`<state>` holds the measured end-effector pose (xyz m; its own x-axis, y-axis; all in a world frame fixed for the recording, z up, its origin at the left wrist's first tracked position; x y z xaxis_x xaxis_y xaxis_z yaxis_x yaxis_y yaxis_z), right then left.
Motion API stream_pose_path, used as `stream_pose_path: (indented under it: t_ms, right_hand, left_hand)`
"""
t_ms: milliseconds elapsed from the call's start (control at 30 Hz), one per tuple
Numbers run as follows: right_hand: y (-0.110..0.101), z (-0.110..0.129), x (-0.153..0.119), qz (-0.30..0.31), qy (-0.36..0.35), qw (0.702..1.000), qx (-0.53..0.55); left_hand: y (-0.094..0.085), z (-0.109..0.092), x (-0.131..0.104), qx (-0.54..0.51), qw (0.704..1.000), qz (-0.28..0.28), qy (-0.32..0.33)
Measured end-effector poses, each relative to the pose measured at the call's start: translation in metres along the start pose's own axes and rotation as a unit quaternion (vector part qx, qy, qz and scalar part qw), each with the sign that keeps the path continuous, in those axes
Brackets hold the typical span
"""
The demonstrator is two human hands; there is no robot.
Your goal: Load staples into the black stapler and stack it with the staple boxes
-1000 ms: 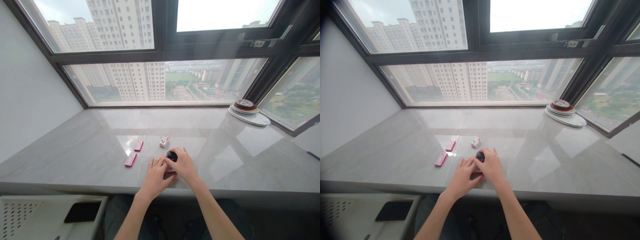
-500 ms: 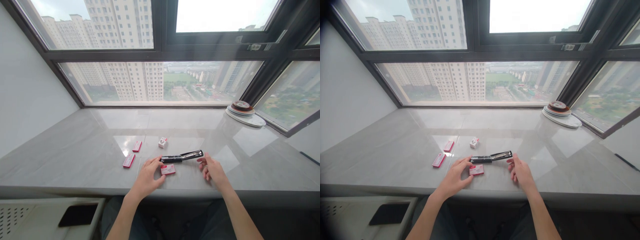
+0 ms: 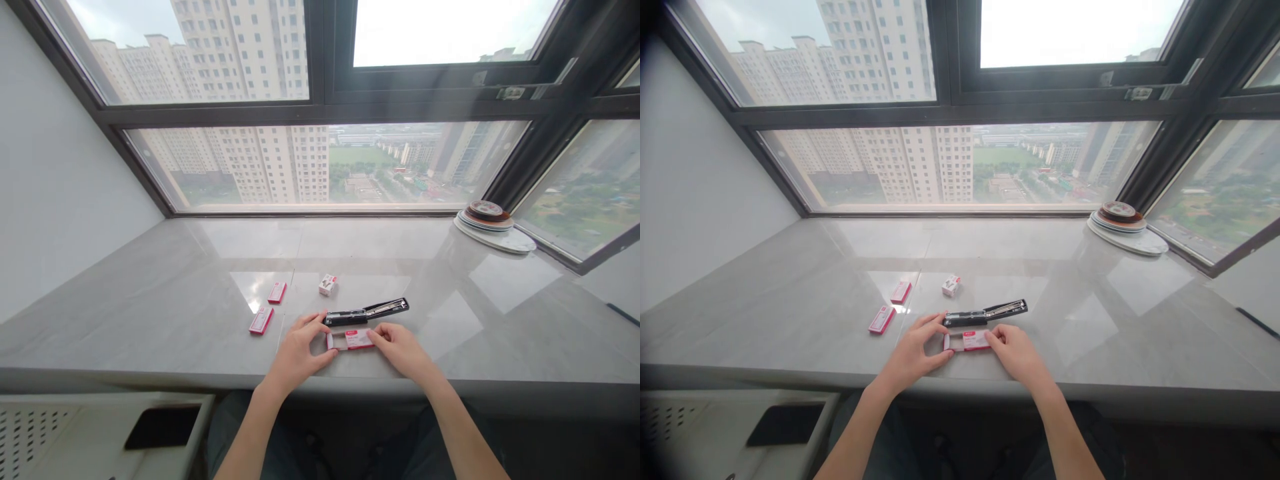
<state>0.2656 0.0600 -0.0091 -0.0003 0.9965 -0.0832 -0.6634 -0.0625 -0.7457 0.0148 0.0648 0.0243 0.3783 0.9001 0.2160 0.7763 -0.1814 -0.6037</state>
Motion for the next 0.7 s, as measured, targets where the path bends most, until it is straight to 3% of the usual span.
stream_pose_path:
  t_ms: [100,200,300,433,567,700]
  right_hand:
    - [-0.016,0.001,-0.006,-0.052,0.02,0.997,-0.044]
    - [-0.017,0.027,-0.003,-0.085,-0.017,0.996,-0.035]
    - [-0.001,0.056,0.008,-0.065,-0.055,0.996,0.014]
    - [0.027,0.069,0.024,-0.003,-0.027,0.992,0.124]
    - [0.039,0.074,0.034,-0.026,-0.01,0.983,0.182]
    - [0.044,0.088,0.041,-0.032,-0.035,0.988,0.148]
  left_hand:
    - [0.001,-0.002,-0.002,0.009,1.0,-0.009,0.004]
    - [0.003,-0.003,-0.002,0.013,1.0,-0.017,0.006]
    - [0.004,-0.002,-0.002,0.006,1.0,-0.016,0.004]
    - [0.002,0.001,-0.001,-0.007,1.0,-0.015,-0.002]
    - [0.0,0.003,0.0,-0.013,1.0,-0.02,-0.005]
    - [-0.001,0.004,0.001,-0.013,1.0,-0.021,-0.005]
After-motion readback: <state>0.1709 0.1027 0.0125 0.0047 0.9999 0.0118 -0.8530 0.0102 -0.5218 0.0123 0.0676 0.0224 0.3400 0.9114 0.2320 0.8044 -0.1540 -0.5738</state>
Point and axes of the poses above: each hand's wrist, its own x-axis towards the middle knuckle, its own y-axis out of the palm, z = x × y, the point moved 6 cm from there along x, towards the middle knuckle, and after that the axes turned 10 degrees about -x, right-handed, at the moved point
